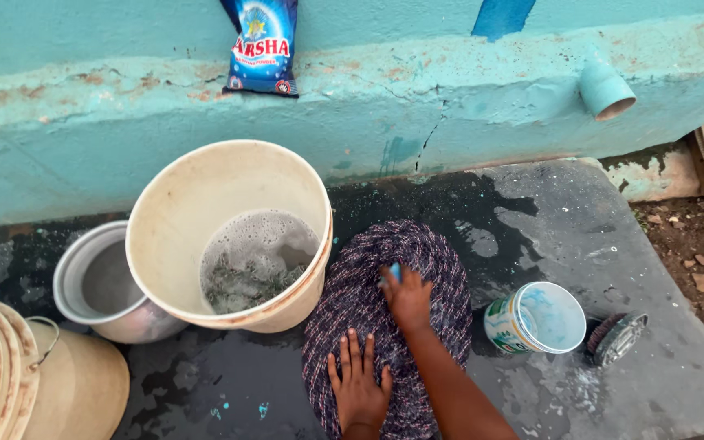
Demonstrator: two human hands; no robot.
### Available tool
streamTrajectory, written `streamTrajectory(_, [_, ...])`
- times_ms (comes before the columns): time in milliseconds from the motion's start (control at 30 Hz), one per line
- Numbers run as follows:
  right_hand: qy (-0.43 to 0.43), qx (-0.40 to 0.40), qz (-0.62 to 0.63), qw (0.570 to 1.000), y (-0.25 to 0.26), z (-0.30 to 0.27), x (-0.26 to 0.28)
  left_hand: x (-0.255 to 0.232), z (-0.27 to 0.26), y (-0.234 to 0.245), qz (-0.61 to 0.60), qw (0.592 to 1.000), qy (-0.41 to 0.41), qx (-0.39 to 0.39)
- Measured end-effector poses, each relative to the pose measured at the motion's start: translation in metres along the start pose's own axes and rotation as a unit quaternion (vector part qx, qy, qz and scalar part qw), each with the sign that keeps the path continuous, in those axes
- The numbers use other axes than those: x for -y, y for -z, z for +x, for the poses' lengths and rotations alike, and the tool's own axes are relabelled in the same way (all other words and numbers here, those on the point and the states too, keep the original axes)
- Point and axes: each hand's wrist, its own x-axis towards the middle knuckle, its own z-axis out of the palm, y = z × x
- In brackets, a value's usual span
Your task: The person soaps and scrubs a dark cloth and a woven mat by hand, rinsing them in a bucket of water and wringing them out.
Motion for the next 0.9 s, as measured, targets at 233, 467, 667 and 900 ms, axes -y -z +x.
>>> streamTrajectory(233, [0.205,0.151,0.033,0.966,0.009,0.007,0.04,-0.002,0.0,-0.003,0.01,0.997,0.029,0.066])
streamTrajectory(467, [0.035,0.01,-0.066,0.997,-0.006,0.045,0.033,0.009,-0.001,-0.031,-0.009,0.994,-0.026,-0.108])
streamTrajectory(667, [0.263,-0.026,0.056,0.963,0.005,0.007,0.079,0.014,-0.003,-0.036,-0.011,0.997,0.021,0.07])
streamTrajectory(900, [0.015,0.123,-0.058,0.991,-0.003,0.093,0.042,0.017,-0.003,-0.048,0.002,0.987,-0.048,-0.154])
